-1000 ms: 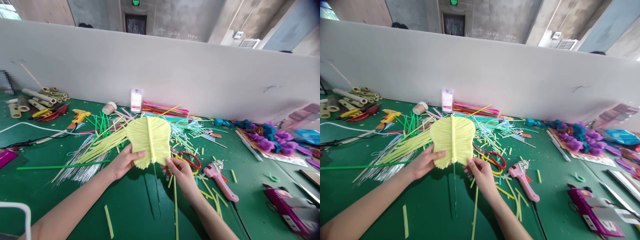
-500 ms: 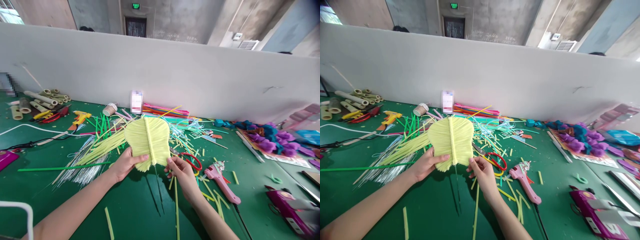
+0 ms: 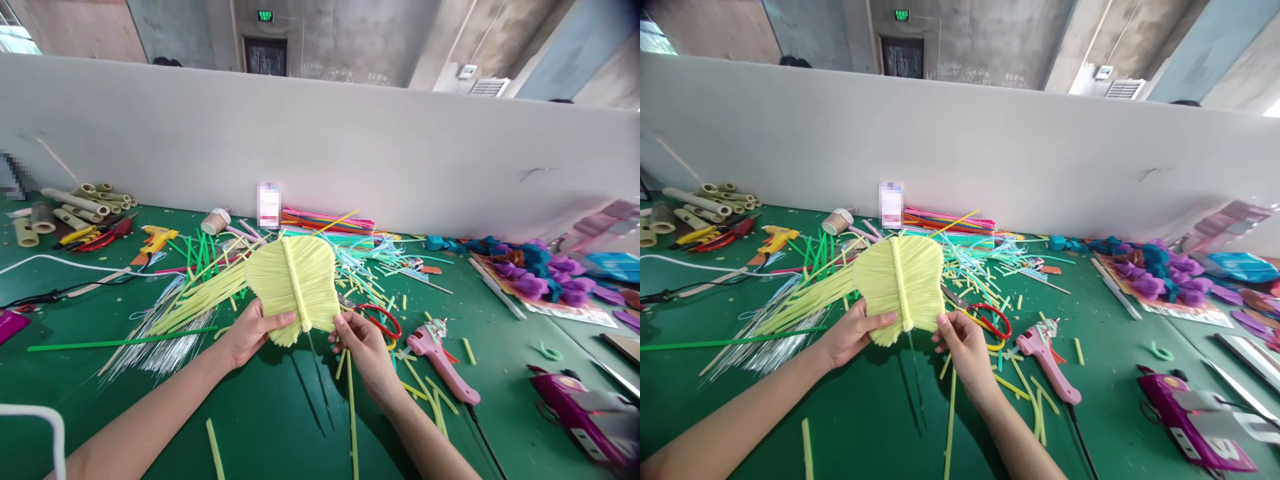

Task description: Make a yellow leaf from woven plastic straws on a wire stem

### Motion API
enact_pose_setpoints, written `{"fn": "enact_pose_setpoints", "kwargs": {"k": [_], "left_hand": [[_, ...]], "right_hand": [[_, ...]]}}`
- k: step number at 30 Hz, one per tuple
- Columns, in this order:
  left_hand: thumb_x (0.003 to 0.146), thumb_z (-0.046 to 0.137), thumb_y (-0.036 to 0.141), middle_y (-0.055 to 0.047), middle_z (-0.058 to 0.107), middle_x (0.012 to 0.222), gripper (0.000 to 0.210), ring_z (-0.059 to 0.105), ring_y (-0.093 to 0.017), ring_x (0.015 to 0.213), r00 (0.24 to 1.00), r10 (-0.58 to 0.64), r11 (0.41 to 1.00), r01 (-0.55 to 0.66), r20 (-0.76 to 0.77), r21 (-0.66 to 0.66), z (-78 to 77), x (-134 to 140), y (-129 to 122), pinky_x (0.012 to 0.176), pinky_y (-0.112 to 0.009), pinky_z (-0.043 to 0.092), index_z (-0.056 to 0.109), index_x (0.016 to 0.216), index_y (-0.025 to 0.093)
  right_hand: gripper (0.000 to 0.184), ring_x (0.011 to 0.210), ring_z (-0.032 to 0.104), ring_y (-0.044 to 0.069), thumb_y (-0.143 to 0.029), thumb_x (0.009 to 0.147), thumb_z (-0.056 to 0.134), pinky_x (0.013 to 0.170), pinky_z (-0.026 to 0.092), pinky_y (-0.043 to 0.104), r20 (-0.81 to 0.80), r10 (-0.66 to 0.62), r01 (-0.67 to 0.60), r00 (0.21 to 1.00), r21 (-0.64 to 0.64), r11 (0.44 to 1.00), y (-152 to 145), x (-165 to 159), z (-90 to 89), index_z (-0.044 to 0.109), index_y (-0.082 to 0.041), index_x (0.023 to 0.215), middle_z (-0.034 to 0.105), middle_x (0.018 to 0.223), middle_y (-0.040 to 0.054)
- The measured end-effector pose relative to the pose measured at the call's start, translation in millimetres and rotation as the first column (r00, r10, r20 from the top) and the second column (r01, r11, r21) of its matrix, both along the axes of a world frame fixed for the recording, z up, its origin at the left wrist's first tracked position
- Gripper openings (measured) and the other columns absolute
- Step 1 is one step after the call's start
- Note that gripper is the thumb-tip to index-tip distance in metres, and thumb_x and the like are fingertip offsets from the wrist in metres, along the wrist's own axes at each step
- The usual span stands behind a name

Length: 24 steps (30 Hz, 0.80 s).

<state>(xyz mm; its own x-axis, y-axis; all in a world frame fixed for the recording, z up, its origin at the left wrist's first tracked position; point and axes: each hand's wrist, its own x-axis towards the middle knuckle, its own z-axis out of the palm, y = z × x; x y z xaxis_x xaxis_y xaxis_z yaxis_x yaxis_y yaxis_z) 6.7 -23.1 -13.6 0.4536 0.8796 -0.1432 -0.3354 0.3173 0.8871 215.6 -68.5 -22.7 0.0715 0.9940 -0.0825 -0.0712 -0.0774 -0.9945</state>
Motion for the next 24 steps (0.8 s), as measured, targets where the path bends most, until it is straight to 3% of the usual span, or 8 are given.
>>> {"fn": "enact_pose_setpoints", "kwargs": {"k": [5,15,24], "left_hand": [[0.075,0.079,0.023,-0.012,0.071,0.118,0.041,0.068,-0.028,0.105,1.000,0.006,1.000,-0.006,-0.005,0.010,0.3,0.6,-0.1,0.087,-0.034,0.056,0.069,0.114,0.016],[0.071,0.082,0.022,-0.012,0.071,0.119,0.046,0.067,-0.029,0.108,1.000,-0.010,1.000,0.010,0.004,-0.019,-2.3,2.5,-0.5,0.090,-0.036,0.055,0.068,0.115,0.018],[0.068,0.084,0.025,-0.013,0.072,0.116,0.047,0.068,-0.028,0.105,0.998,0.058,0.998,-0.058,0.009,-0.003,-4.1,3.4,0.1,0.090,-0.036,0.055,0.070,0.113,0.017]], "right_hand": [[0.042,0.060,0.058,0.015,-0.060,0.079,0.065,0.054,0.052,0.026,0.030,-0.014,0.015,0.999,-0.014,1.000,-0.3,2.5,1.0,0.063,-0.018,0.082,0.063,0.067,0.0020],[0.041,0.056,0.055,0.013,-0.060,0.080,0.065,0.050,0.049,0.024,0.109,-0.045,0.036,0.993,0.078,0.996,0.8,3.4,-4.7,0.062,-0.019,0.079,0.059,0.066,0.0002],[0.045,0.053,0.051,0.014,-0.064,0.081,0.060,0.040,0.042,0.023,0.151,-0.021,0.018,0.988,0.023,1.000,1.4,1.6,-8.2,0.059,-0.019,0.078,0.055,0.063,-0.0005]]}}
